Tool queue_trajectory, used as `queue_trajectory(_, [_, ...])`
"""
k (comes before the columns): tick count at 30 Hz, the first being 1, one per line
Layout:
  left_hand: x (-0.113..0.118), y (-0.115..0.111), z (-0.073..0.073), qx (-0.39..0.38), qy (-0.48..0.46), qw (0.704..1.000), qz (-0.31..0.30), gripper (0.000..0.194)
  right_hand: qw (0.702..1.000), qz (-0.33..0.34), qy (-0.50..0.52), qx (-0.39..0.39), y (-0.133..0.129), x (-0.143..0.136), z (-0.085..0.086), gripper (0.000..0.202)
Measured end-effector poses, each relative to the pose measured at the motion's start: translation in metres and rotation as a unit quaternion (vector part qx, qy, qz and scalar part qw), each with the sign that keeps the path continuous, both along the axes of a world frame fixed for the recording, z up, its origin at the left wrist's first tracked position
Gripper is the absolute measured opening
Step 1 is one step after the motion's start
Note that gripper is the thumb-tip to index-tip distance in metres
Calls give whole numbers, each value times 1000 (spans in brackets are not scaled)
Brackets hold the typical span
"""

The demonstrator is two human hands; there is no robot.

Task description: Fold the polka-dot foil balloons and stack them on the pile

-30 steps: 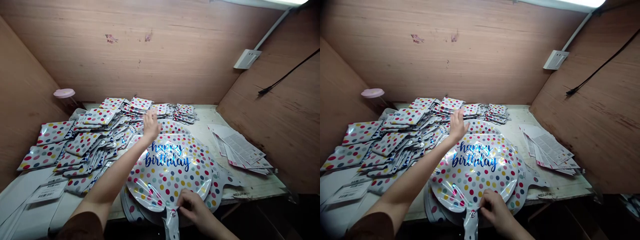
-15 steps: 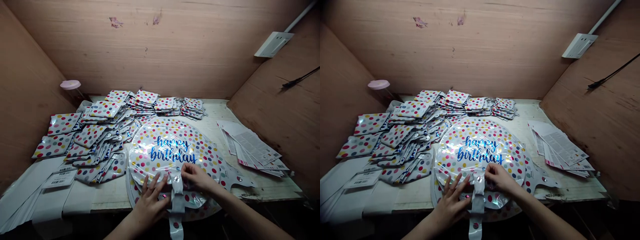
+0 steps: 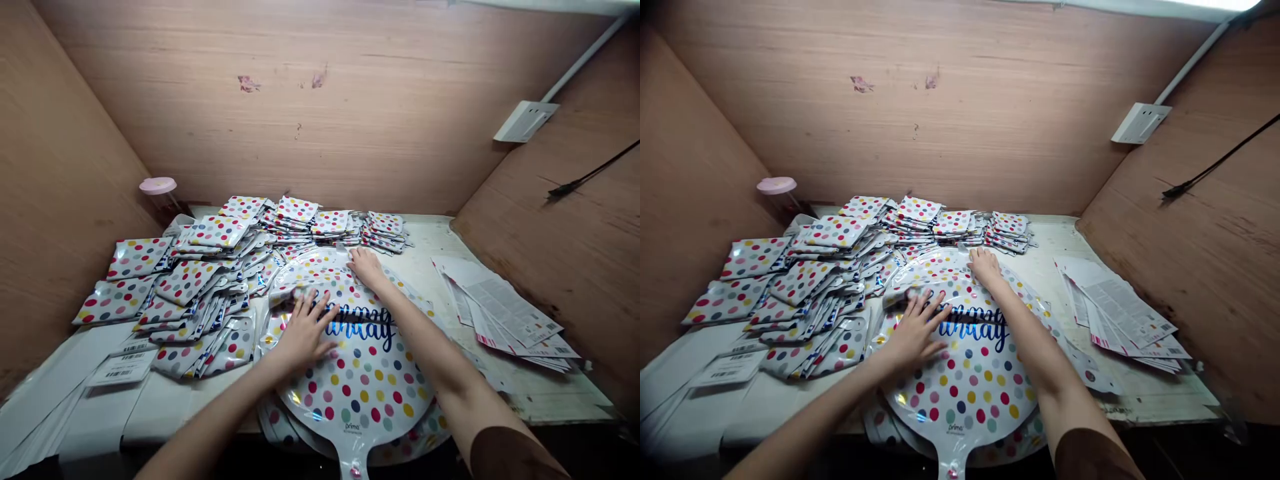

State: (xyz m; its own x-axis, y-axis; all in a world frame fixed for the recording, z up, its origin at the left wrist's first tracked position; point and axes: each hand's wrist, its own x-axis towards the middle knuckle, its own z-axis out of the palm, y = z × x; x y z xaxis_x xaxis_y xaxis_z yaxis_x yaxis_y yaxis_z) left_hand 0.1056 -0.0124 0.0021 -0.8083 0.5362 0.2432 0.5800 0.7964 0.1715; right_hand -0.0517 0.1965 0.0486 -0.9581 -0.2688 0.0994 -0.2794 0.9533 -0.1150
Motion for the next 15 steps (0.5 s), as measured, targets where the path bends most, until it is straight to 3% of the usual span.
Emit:
queue_trajectory(3, [-41, 3, -8, -41, -14, 999, 6, 77, 998, 48, 40, 2, 9, 42, -7, 46])
queue_trajectory(5, [-50, -3, -13, -37, 5, 999, 22, 77, 989, 150, 16, -5, 26, 72, -23, 52])
queue_trajectory(8, [-52, -25, -11, 30, 41, 984, 170, 80, 982, 184, -28, -18, 55, 103, -53, 69])
queue_trajectory(10, [-55, -49, -4, 107, -10, 962, 251, 78, 985, 165, -44, -15, 68, 110, -67, 69])
queue_trajectory(11, [-59, -64, 1, 152, -65, 953, 254, 75, 986, 160, -49, -14, 72, 111, -71, 68])
queue_trajectory(15, [-75, -117, 20, 278, -282, 905, 156, 69, 987, 152, -45, -16, 77, 108, -76, 66])
